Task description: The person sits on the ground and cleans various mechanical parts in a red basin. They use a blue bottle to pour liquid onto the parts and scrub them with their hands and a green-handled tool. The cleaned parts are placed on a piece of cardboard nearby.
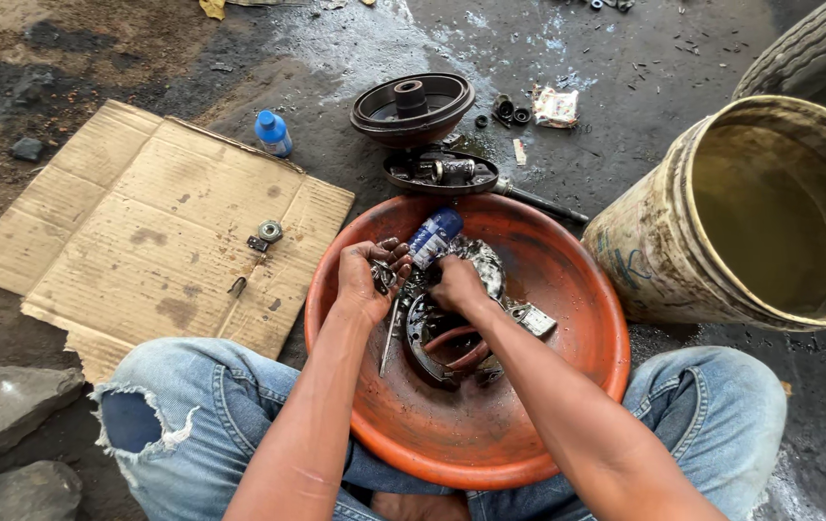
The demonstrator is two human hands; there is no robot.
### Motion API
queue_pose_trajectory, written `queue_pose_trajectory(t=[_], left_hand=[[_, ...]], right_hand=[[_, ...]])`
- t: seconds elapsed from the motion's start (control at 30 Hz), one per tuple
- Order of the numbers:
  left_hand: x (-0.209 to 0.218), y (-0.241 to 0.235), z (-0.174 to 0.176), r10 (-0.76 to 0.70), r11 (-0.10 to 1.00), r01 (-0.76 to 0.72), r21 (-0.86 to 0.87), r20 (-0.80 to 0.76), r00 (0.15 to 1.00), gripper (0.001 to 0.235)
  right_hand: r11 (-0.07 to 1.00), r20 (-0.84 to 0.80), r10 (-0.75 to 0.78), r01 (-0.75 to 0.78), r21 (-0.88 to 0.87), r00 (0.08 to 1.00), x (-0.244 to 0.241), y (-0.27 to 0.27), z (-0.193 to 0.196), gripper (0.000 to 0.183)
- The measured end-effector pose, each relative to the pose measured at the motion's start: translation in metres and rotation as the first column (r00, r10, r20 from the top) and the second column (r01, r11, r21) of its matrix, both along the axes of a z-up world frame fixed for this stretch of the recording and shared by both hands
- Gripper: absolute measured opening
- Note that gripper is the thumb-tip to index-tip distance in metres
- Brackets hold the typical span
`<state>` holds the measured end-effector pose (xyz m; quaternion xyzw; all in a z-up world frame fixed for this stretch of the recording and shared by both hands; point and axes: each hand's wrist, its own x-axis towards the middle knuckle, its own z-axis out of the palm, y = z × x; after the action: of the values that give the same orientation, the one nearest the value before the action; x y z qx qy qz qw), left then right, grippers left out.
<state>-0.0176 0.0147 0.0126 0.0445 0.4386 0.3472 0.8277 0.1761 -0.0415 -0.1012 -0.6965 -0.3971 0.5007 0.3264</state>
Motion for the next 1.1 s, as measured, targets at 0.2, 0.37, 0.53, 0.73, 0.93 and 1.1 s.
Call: queue_pose_trajectory(t=[0.2, 0.37, 0.53, 0.73, 0.93, 1.1], left_hand=[[0.001, 0.001, -0.006, -0.007, 1.0, 0.007, 0.02, 0.014, 1.0, 0.028], [0.003, -0.002, -0.007, -0.023, 0.998, 0.023, 0.052, 0.009, 1.0, 0.028], [-0.001, 0.0, -0.01, -0.022, 0.998, 0.023, 0.061, -0.01, 1.0, 0.028], [0.007, -0.002, -0.011, -0.084, 0.996, 0.082, 0.033, 0.053, 0.995, 0.029], [0.03, -0.019, 0.008, -0.296, 0.955, 0.295, 0.029, 0.085, 0.951, 0.037], [0.031, -0.032, 0.017, -0.305, 0.951, 0.309, 0.017, 0.214, 0.928, 0.041]], right_hand=[[0.974, 0.343, 0.197, -0.144, -0.175, 0.918, -0.007, 0.007, 0.026, 0.055], [0.97, 0.383, 0.179, -0.096, -0.225, 0.906, -0.033, 0.019, 0.032, 0.025], [0.969, 0.363, 0.167, -0.085, -0.233, 0.917, -0.025, 0.027, 0.036, 0.022], [0.993, 0.141, 0.026, -0.009, -0.121, 0.99, 0.039, 0.0, 0.088, 0.025], [0.984, -0.35, -0.176, 0.155, -0.085, 0.92, 0.05, -0.03, 0.159, 0.015], [0.991, -0.099, -0.129, 0.126, -0.034, 0.987, 0.045, -0.037, 0.178, 0.027]])
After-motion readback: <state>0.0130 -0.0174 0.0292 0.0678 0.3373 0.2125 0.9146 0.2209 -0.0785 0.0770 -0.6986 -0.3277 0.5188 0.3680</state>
